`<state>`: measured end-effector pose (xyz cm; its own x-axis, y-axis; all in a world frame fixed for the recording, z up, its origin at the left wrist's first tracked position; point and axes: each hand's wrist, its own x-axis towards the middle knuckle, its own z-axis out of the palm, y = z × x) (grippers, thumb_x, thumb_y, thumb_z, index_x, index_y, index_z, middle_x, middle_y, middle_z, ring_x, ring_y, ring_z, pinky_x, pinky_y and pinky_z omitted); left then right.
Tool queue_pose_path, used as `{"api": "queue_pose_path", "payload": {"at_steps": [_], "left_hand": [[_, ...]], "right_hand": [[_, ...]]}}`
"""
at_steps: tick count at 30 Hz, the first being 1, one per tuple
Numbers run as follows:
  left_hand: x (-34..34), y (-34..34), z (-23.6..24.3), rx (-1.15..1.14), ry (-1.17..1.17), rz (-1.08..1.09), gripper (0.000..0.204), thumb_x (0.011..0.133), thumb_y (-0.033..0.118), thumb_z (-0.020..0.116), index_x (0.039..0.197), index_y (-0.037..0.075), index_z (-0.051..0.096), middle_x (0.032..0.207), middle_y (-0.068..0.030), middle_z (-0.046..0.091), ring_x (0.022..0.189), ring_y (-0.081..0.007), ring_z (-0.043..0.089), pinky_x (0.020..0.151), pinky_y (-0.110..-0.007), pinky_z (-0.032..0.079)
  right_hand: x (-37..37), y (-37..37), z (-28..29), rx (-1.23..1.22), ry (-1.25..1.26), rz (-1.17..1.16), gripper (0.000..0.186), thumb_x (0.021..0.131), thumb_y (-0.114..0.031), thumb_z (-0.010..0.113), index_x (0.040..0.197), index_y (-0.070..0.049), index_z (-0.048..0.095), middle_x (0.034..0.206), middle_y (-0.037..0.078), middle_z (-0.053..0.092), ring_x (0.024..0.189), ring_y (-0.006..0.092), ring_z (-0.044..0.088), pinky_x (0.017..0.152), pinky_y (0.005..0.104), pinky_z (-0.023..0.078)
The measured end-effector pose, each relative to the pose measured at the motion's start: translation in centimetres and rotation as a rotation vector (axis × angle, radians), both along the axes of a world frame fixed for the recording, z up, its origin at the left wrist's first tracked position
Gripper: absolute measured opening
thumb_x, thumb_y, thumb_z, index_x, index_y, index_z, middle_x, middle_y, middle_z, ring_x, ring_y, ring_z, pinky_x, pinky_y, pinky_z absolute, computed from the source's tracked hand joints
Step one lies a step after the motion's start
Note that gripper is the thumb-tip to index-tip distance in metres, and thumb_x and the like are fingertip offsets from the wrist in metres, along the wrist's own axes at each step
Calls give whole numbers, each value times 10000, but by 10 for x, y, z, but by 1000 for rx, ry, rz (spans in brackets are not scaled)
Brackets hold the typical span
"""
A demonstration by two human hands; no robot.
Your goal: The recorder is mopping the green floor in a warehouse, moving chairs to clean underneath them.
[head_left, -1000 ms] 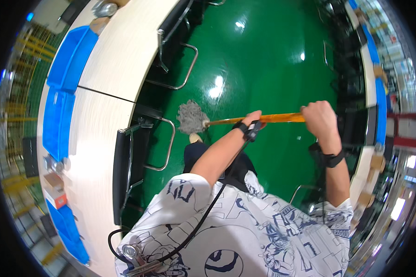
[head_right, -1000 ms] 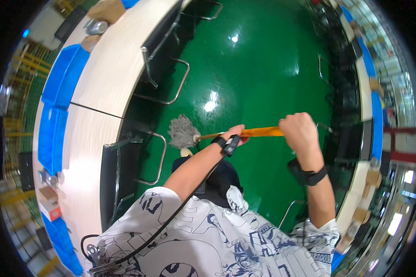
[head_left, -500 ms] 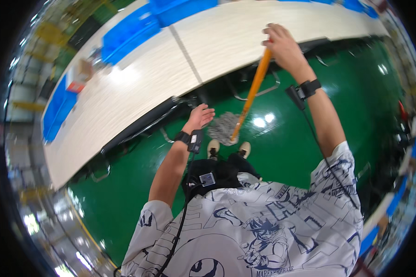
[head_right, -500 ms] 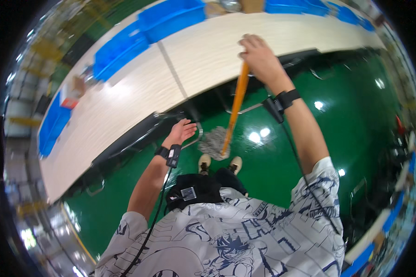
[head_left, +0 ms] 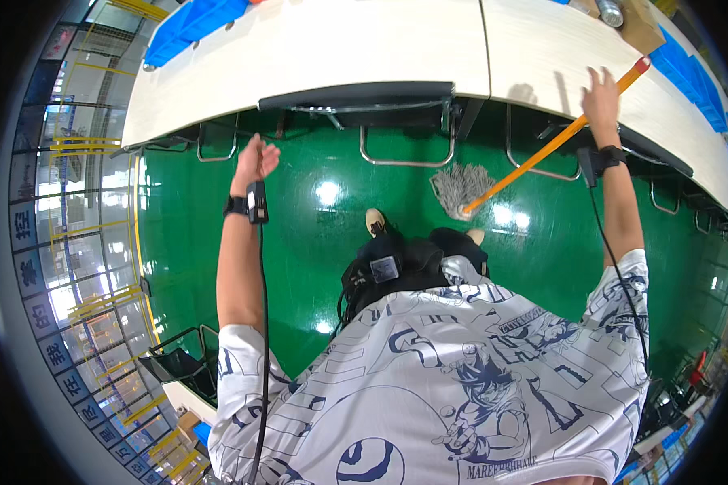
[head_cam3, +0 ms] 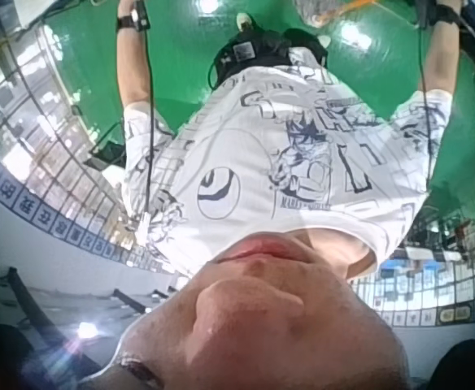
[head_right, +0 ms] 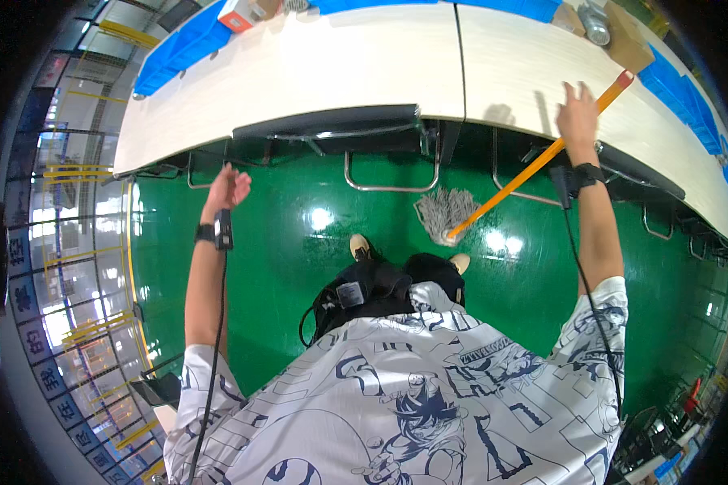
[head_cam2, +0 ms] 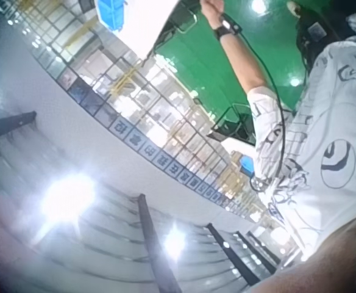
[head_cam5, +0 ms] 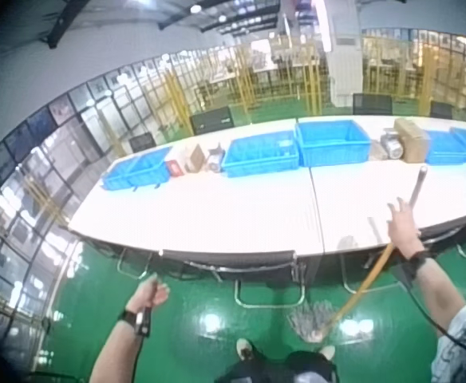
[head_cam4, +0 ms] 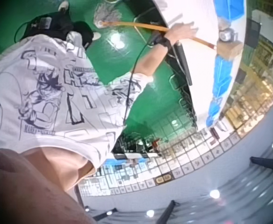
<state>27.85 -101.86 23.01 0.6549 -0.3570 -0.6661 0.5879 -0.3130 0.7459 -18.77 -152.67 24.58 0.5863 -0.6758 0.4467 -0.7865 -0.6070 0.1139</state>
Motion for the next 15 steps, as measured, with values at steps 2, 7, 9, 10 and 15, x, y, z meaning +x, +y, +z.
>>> {"api": "queue_pose_path", "payload": {"at_steps": [2, 7, 9, 10, 15], "left_hand": [[3, -39, 16, 118, -156, 32, 478, 796, 425, 509, 1072, 43, 432, 1038, -138, 478, 726, -232, 610, 554, -291, 522], [32, -80, 18, -15, -185, -184, 525, 778, 375, 554, 1084, -22, 397, 975, -162, 482, 778, -260, 598, 579, -291, 521], [29, -88, 2, -95, -91, -185, 472, 771, 322, 572, 1015, -50, 416, 877, -165, 513, 758, -260, 589, 604, -295, 523], [37, -97, 2, -111, -91, -111, 439, 769, 293, 578, 981, -59, 424, 836, -167, 521, 743, -256, 585, 615, -296, 524], [63, -80, -17, -116, 29, 21, 231, 749, 201, 562, 887, 19, 531, 829, -109, 511, 701, -216, 561, 593, -290, 513]], "right_hand": [[32, 22, -9, 296, -297, 307, 388, 771, -242, 572, 1097, -48, 488, 1108, 186, 475, 997, 324, 481, 830, 385, 400], [151, 126, -18, 1294, -863, 389, 431, 853, -405, 421, 1072, -46, 515, 1098, 124, 496, 1085, 195, 425, 875, 291, 346], [157, 159, -35, 1296, -912, 291, 352, 856, -361, 433, 922, -35, 548, 907, 78, 552, 903, 138, 486, 779, 253, 369], [172, 169, -30, 1388, -1154, 12, 325, 852, -337, 453, 826, -33, 563, 800, 39, 565, 786, 101, 497, 702, 229, 377], [173, 202, -34, 1255, -1032, 64, 335, 843, -299, 464, 756, 0, 587, 660, -28, 470, 642, 65, 372, 601, 209, 322]]}}
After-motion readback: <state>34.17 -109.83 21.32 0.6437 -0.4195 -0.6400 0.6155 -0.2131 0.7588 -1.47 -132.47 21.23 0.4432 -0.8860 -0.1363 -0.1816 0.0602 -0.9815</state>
